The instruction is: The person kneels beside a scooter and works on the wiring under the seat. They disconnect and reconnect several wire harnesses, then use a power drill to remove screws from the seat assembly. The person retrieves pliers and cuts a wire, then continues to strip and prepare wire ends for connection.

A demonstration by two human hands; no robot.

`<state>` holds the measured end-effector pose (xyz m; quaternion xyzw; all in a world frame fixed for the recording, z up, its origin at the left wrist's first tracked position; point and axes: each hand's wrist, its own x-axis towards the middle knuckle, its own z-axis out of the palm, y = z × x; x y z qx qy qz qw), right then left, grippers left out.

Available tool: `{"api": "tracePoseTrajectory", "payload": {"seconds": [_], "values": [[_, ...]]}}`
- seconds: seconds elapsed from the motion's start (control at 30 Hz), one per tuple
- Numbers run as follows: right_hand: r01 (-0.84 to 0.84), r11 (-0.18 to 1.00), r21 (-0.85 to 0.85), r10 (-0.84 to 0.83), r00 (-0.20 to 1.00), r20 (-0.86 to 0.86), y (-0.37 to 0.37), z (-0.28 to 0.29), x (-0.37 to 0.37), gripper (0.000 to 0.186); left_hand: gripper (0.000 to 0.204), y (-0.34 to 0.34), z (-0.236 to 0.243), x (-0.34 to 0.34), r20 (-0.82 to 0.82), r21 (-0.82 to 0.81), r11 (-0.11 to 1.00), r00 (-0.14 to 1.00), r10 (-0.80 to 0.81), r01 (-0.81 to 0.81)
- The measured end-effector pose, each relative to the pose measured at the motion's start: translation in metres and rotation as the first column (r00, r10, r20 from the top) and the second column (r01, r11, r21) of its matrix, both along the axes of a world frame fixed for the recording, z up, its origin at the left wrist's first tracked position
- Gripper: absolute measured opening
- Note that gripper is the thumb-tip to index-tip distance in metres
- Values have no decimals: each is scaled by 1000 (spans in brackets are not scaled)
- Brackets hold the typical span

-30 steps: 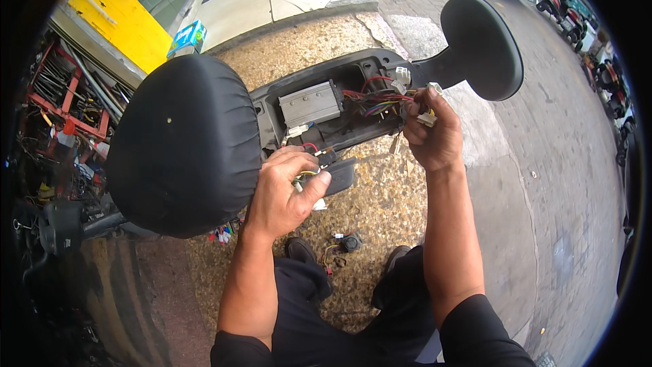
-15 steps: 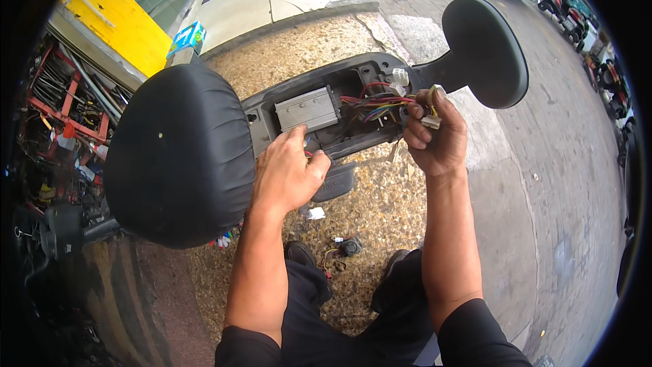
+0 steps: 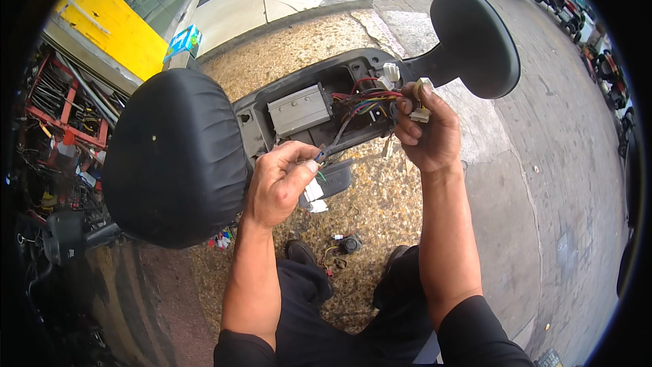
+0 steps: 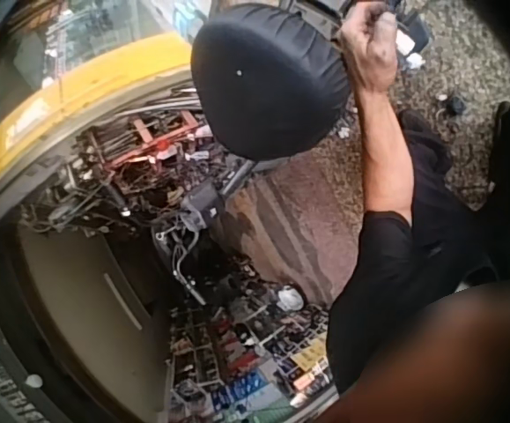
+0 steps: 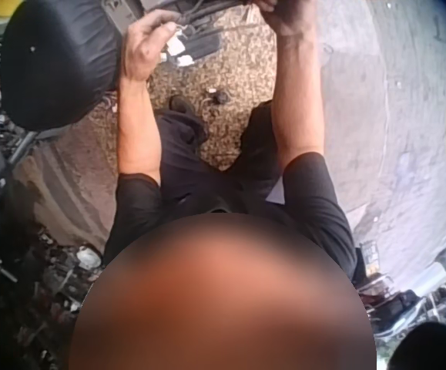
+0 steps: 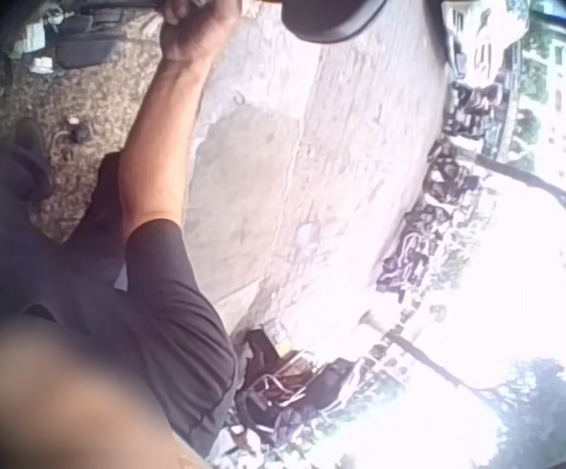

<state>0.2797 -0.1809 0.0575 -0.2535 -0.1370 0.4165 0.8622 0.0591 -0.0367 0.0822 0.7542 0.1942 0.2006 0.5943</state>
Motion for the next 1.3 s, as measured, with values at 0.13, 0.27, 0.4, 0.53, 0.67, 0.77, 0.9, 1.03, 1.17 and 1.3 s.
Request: {"api": "tracePoseTrajectory", "payload": {"seconds": [0.13,0.27,0.4,0.53,0.67,0.77,0.9,1.03,1.17,1.3], "values": [[0,1000,-28,1,998,58,-2,3,-3,26,31,0,4,-2,22,-134,990,999,35,-31],[-6,1000,-25,7,998,56,-3,3,-4,26,37,-1,5,-1,83,-293,952,990,117,-88],[7,999,-47,-3,997,76,-4,3,-6,26,36,-4,4,-1,4,-221,960,984,179,-173],[39,995,-87,-29,993,112,-5,6,-9,25,30,-5,3,-4,86,-401,907,981,172,-124],[93,973,-210,-42,972,233,-8,10,-12,22,22,-16,-1,-4,138,-316,938,971,198,-146],[101,966,-239,-43,971,236,-10,11,-13,20,23,-18,-3,-6,125,-286,946,972,197,-154],[109,963,-247,-56,975,213,-11,8,-11,24,23,-18,-7,-10,138,-290,943,968,208,-162],[103,972,-210,-80,990,114,-10,5,-8,29,19,-21,-9,-13,119,-158,978,981,155,-135],[137,962,-236,-109,986,128,-9,7,-8,30,22,-47,-14,-7,100,493,856,987,126,-159],[170,934,-313,-59,941,335,-8,12,-18,27,27,-85,-25,12,167,699,697,984,55,-157]]}}
